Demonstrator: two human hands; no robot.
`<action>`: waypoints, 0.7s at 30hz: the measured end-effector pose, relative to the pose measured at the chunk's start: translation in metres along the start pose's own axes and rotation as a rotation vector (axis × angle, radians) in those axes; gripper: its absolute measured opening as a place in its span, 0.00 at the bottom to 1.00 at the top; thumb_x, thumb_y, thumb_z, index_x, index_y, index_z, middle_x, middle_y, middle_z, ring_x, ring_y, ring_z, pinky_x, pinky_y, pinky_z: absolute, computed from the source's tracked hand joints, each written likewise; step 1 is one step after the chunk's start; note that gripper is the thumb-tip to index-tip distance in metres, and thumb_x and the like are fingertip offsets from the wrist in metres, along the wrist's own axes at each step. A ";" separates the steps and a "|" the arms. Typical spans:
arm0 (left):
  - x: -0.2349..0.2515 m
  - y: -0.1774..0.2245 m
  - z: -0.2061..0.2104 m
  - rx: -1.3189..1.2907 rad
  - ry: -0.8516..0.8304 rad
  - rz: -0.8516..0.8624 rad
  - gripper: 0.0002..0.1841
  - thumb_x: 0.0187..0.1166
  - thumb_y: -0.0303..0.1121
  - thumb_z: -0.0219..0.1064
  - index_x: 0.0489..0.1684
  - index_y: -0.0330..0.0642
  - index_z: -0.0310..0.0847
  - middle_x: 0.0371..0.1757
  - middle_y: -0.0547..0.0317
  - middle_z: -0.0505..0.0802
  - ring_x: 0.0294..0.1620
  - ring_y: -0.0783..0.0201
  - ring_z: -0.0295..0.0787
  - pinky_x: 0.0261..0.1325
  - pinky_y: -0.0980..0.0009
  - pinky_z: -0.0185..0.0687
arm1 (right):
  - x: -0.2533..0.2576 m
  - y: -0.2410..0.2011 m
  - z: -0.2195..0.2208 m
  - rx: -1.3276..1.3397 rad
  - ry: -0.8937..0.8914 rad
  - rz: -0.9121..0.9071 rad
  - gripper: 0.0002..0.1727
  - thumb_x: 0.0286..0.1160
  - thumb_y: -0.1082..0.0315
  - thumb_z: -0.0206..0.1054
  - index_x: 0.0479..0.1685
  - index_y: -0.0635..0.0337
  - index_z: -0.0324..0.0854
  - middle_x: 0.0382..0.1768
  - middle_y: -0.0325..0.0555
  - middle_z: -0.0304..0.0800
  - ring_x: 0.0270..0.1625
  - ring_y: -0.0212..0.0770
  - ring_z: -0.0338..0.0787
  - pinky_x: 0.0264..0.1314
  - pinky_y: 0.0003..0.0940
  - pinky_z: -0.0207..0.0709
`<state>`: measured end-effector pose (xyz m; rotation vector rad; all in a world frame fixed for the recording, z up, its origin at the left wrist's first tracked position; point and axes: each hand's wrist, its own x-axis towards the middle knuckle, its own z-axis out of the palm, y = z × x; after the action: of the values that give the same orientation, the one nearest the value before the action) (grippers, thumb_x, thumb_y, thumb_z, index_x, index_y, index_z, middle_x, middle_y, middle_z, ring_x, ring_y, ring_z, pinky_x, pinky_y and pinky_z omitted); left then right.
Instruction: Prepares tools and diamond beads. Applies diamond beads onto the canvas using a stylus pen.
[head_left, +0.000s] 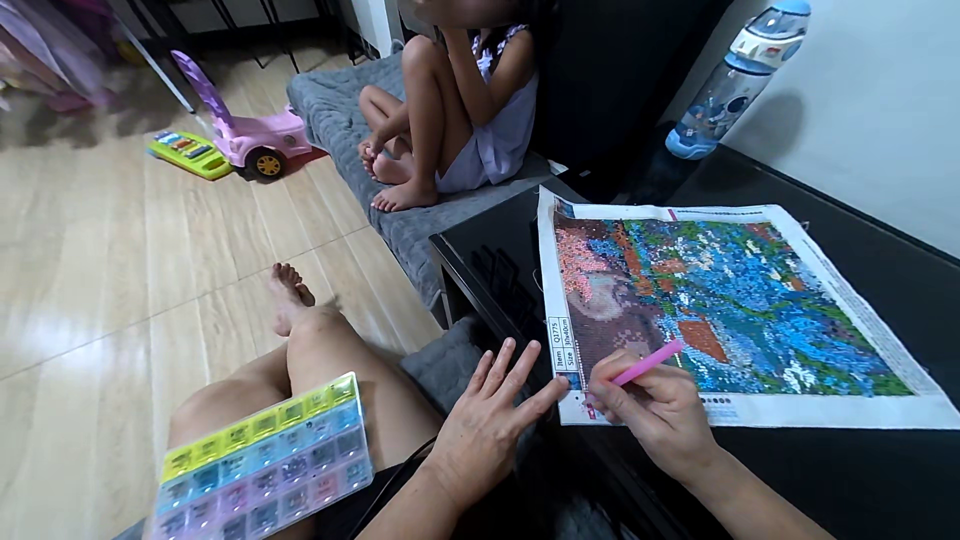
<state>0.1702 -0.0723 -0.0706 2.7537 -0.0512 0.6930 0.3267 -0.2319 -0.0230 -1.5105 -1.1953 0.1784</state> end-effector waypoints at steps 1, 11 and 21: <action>0.000 0.000 0.000 0.000 0.000 0.000 0.46 0.51 0.17 0.69 0.80 0.66 0.77 0.85 0.43 0.76 0.87 0.36 0.67 0.79 0.43 0.73 | 0.000 0.000 0.000 0.003 -0.003 -0.005 0.15 0.85 0.55 0.65 0.33 0.53 0.85 0.31 0.30 0.88 0.29 0.18 0.85 0.32 0.12 0.82; 0.000 0.000 0.000 -0.008 -0.002 -0.007 0.46 0.52 0.17 0.68 0.80 0.67 0.77 0.85 0.43 0.76 0.87 0.37 0.67 0.78 0.44 0.74 | 0.000 0.002 0.002 0.017 -0.008 -0.011 0.14 0.84 0.56 0.65 0.33 0.53 0.86 0.31 0.30 0.88 0.30 0.18 0.85 0.33 0.12 0.82; 0.000 0.000 0.000 0.009 -0.001 -0.001 0.46 0.52 0.17 0.68 0.80 0.67 0.77 0.85 0.44 0.76 0.87 0.37 0.68 0.78 0.43 0.74 | 0.000 0.003 0.003 -0.008 -0.020 -0.023 0.14 0.84 0.58 0.65 0.31 0.55 0.85 0.29 0.31 0.87 0.29 0.17 0.84 0.33 0.11 0.80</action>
<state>0.1701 -0.0719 -0.0706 2.7627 -0.0465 0.6927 0.3264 -0.2297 -0.0271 -1.5042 -1.2301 0.1744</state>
